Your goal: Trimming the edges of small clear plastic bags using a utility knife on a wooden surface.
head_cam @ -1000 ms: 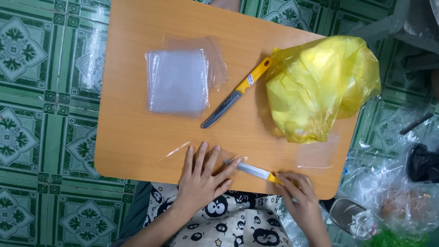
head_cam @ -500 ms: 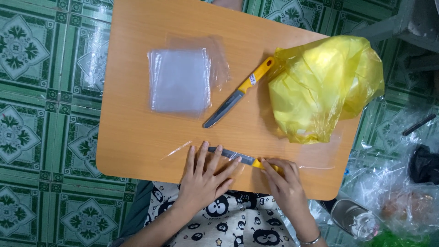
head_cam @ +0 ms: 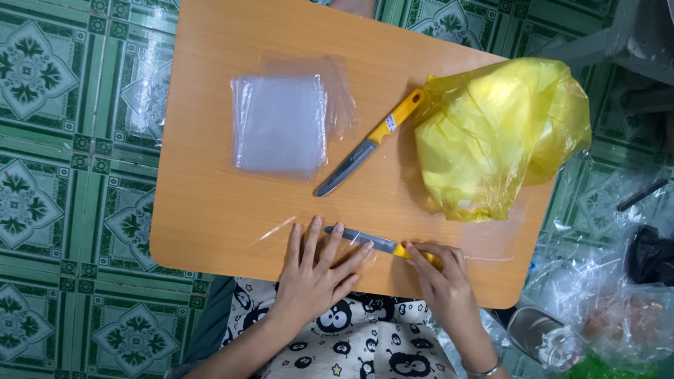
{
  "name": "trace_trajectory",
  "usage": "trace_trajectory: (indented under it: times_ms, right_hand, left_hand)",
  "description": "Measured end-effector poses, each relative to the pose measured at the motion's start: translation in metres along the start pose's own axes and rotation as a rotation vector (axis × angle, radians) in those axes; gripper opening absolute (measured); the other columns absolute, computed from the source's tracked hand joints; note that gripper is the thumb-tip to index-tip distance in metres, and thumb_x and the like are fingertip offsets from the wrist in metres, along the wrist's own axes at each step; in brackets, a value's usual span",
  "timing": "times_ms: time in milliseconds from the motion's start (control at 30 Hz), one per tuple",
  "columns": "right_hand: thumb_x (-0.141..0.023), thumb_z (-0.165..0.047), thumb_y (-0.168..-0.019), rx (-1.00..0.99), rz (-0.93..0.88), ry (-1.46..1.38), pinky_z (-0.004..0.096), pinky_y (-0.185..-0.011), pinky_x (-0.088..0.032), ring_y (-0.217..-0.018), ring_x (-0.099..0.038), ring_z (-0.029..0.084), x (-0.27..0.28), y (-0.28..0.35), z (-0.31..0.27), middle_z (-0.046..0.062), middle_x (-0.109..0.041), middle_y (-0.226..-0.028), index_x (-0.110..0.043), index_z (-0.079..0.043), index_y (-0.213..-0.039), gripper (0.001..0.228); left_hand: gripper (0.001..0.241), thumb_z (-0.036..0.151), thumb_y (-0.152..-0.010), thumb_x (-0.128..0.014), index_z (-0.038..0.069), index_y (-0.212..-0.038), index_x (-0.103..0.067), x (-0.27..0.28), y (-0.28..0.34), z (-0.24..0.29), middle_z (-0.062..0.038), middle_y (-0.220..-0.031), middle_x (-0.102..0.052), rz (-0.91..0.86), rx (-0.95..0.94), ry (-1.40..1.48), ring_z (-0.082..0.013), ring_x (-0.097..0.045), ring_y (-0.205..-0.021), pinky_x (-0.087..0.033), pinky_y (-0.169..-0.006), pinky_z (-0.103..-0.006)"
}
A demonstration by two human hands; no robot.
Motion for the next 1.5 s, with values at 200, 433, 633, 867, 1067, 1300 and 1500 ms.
trace_trajectory:
  times_ms: [200, 433, 633, 867, 1067, 1300, 1500]
  right_hand:
    - [-0.072, 0.001, -0.08, -0.014, -0.017, 0.038, 0.028, -0.084, -0.054, -0.099, -0.058, 0.019, 0.008, 0.007, 0.015, 0.007, -0.068, -0.116, -0.077, -0.009, -0.12, 0.04]
    - [-0.073, 0.0, -0.081, 0.0, -0.04, 0.012, 0.029, -0.084, -0.055, -0.1, -0.059, 0.02, 0.012, -0.002, 0.008, 0.008, -0.068, -0.117, -0.077, -0.008, -0.119, 0.039]
    - [-0.074, -0.003, -0.081, 0.074, -0.046, 0.038, 0.029, -0.086, -0.056, -0.099, -0.06, 0.02, 0.004, -0.013, -0.002, 0.009, -0.069, -0.115, -0.077, -0.006, -0.119, 0.039]
    - [-0.074, 0.0, -0.08, 0.176, 0.001, -0.01, 0.032, -0.087, -0.054, -0.099, -0.058, 0.022, -0.006, -0.034, -0.02, 0.009, -0.067, -0.115, -0.076, -0.004, -0.119, 0.039]
    - [-0.073, -0.002, -0.09, 0.366, 0.143, 0.059, 0.036, -0.085, -0.061, -0.099, -0.066, 0.031, -0.023, -0.047, -0.023, 0.013, -0.069, -0.105, -0.078, -0.008, -0.118, 0.029]
    - [-0.079, -0.014, -0.09, 0.253, 0.276, 0.114, 0.039, -0.085, -0.051, -0.099, -0.064, 0.031, -0.023, -0.043, -0.03, 0.01, -0.065, -0.107, -0.077, -0.009, -0.115, 0.025]
    - [-0.083, -0.027, -0.088, 0.166, 0.227, 0.116, 0.034, -0.084, -0.04, -0.095, -0.058, 0.02, -0.036, -0.035, -0.03, -0.003, -0.067, -0.1, -0.079, -0.019, -0.103, 0.017]
  left_hand:
    - [0.06, 0.056, -0.107, -0.041, 0.037, -0.163, -0.031, 0.004, -0.001, 0.0, -0.021, -0.17, -0.003, -0.007, 0.001, -0.002, -0.0517, -0.012, -0.153, -0.011, -0.121, -0.0709]
    - [0.06, 0.056, -0.108, -0.038, 0.038, -0.164, -0.027, 0.0, 0.0, 0.0, -0.023, -0.169, -0.003, -0.021, -0.009, -0.017, -0.0532, -0.01, -0.152, -0.009, -0.121, -0.072]
    - [0.062, 0.058, -0.107, -0.042, 0.037, -0.164, -0.028, 0.006, -0.002, 0.0, -0.022, -0.169, -0.004, -0.028, -0.014, -0.025, -0.0538, -0.01, -0.152, -0.011, -0.12, -0.0729]
    - [0.061, 0.058, -0.107, -0.045, 0.037, -0.162, -0.035, 0.002, -0.003, 0.0, -0.022, -0.168, -0.007, 0.015, -0.02, -0.003, -0.0518, -0.012, -0.152, -0.012, -0.12, -0.0741]
    - [0.051, 0.055, -0.103, -0.031, 0.043, -0.15, -0.046, -0.001, -0.005, 0.001, -0.016, -0.159, -0.035, 0.2, 0.015, -0.049, -0.049, -0.038, -0.145, -0.028, -0.116, -0.0707]
    - [0.057, 0.061, -0.1, -0.038, 0.044, -0.155, -0.037, 0.003, -0.003, 0.001, -0.016, -0.161, -0.03, 0.126, 0.04, -0.023, -0.0487, -0.028, -0.15, -0.022, -0.118, -0.0697]
    - [0.066, 0.063, -0.098, -0.045, 0.035, -0.157, -0.036, -0.002, 0.002, 0.001, -0.018, -0.163, -0.027, 0.068, 0.015, 0.022, -0.0449, -0.021, -0.153, -0.016, -0.119, -0.0698]
Point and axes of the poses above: each hand's wrist, its own y-axis away from the middle knuckle, its own x-axis out of the back of the hand, z = x × y, the point moved 1 cm from there along -y, towards the middle knuckle
